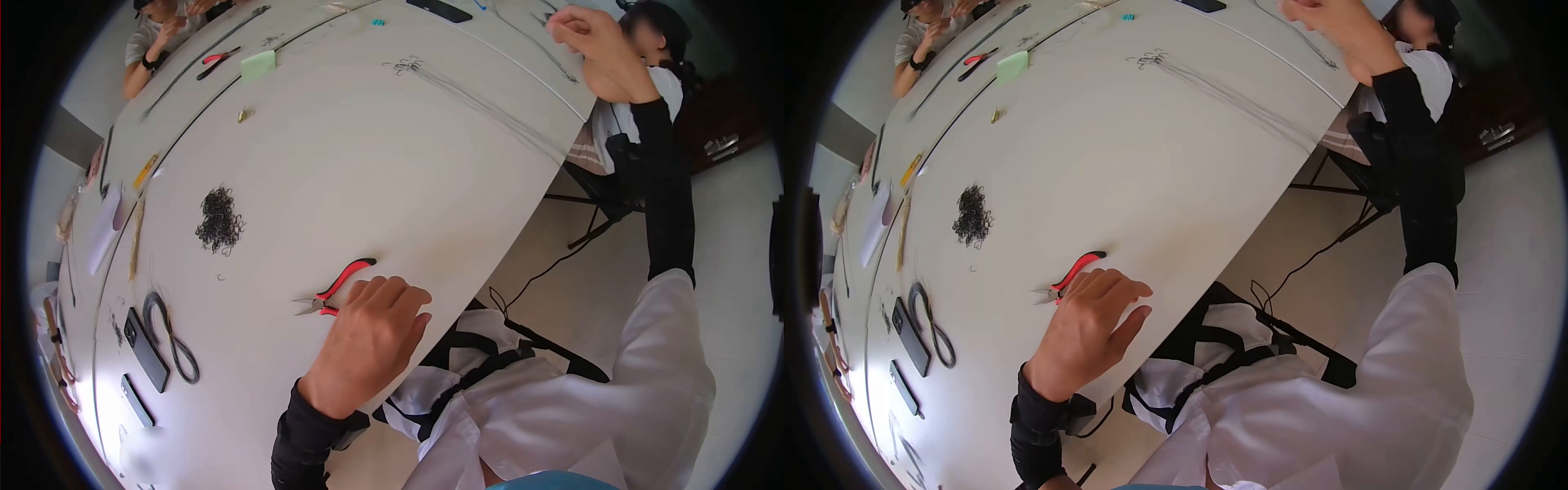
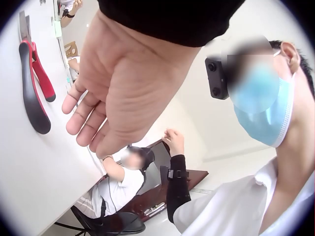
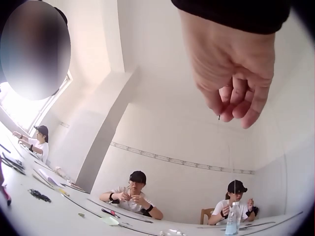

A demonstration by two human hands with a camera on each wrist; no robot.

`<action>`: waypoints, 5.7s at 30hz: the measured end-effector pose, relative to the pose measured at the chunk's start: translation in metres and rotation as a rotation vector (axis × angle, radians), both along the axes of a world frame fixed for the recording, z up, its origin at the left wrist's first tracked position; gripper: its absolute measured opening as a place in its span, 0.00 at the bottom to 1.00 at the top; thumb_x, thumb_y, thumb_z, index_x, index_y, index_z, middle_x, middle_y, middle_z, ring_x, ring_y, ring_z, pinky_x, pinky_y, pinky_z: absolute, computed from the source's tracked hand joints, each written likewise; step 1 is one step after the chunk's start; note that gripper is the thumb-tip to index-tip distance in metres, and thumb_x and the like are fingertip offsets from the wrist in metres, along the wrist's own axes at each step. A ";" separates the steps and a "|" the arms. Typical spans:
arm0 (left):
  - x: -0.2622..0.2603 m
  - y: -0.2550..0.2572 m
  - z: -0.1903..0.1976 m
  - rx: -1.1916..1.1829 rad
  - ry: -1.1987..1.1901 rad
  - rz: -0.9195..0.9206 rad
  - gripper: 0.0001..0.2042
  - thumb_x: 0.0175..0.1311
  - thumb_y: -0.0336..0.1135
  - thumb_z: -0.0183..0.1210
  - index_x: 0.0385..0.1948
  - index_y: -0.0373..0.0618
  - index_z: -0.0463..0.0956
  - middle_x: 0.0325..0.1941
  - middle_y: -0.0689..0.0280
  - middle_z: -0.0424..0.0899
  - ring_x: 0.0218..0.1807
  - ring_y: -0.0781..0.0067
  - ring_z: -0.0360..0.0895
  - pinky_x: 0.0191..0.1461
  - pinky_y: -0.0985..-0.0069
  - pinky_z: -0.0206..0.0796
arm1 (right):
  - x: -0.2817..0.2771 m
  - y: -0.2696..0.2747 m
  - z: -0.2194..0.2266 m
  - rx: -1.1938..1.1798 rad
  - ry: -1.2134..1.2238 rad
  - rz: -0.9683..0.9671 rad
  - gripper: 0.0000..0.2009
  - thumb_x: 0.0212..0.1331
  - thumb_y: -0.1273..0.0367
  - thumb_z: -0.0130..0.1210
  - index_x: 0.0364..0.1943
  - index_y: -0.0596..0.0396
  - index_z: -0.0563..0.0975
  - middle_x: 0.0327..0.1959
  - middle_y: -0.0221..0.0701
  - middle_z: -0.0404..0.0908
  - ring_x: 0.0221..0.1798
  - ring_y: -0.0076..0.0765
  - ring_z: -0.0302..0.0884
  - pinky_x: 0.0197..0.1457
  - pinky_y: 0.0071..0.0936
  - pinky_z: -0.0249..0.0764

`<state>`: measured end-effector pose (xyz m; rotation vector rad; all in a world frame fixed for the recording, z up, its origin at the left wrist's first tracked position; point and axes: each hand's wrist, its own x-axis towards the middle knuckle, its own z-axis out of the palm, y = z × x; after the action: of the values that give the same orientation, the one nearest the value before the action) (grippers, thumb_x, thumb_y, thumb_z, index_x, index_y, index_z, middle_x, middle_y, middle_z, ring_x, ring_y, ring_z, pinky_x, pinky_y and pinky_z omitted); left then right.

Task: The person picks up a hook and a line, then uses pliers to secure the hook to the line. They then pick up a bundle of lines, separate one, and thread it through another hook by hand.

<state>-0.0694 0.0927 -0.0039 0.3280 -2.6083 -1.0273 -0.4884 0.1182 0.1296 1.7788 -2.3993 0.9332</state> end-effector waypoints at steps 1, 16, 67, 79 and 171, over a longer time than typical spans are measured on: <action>0.000 -0.001 -0.003 0.006 0.005 -0.004 0.08 0.58 0.23 0.66 0.39 0.39 0.79 0.34 0.61 0.79 0.39 0.58 0.77 0.47 0.64 0.67 | -0.018 -0.025 -0.021 0.092 0.139 0.073 0.09 0.69 0.67 0.59 0.42 0.60 0.80 0.29 0.27 0.82 0.30 0.19 0.75 0.34 0.20 0.72; 0.005 -0.018 -0.004 -0.004 0.012 0.057 0.06 0.60 0.23 0.64 0.36 0.40 0.77 0.32 0.61 0.76 0.40 0.59 0.75 0.48 0.63 0.66 | 0.016 -0.222 -0.156 0.265 0.511 0.102 0.08 0.54 0.69 0.59 0.34 0.60 0.83 0.37 0.48 0.87 0.40 0.56 0.86 0.47 0.44 0.81; 0.270 -0.080 -0.059 -0.172 -0.069 1.213 0.18 0.62 0.17 0.48 0.43 0.47 0.87 0.47 0.56 0.82 0.54 0.52 0.75 0.62 0.63 0.66 | 0.506 -0.144 -0.199 -0.011 -0.030 1.251 0.07 0.62 0.71 0.56 0.34 0.61 0.81 0.36 0.44 0.84 0.46 0.50 0.83 0.50 0.41 0.81; 0.271 -0.090 -0.060 -0.176 -0.090 1.187 0.11 0.67 0.25 0.57 0.44 0.48 0.87 0.47 0.60 0.82 0.53 0.57 0.75 0.56 0.65 0.69 | 0.507 -0.139 -0.200 0.067 -0.151 1.215 0.05 0.63 0.73 0.52 0.35 0.61 0.77 0.35 0.44 0.83 0.45 0.53 0.81 0.52 0.44 0.77; 0.140 -0.121 -0.053 -0.116 -0.199 0.917 0.06 0.68 0.29 0.62 0.38 0.35 0.79 0.37 0.59 0.80 0.35 0.68 0.78 0.43 0.71 0.70 | 0.289 -0.155 -0.125 0.411 -1.356 0.694 0.20 0.68 0.62 0.56 0.19 0.45 0.63 0.14 0.17 0.53 0.18 0.18 0.42 0.22 0.23 0.43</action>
<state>0.0707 -0.0280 -0.0568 1.4686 -2.2047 -0.5193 -0.1995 -0.0367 0.0048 2.8077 -2.5793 2.5505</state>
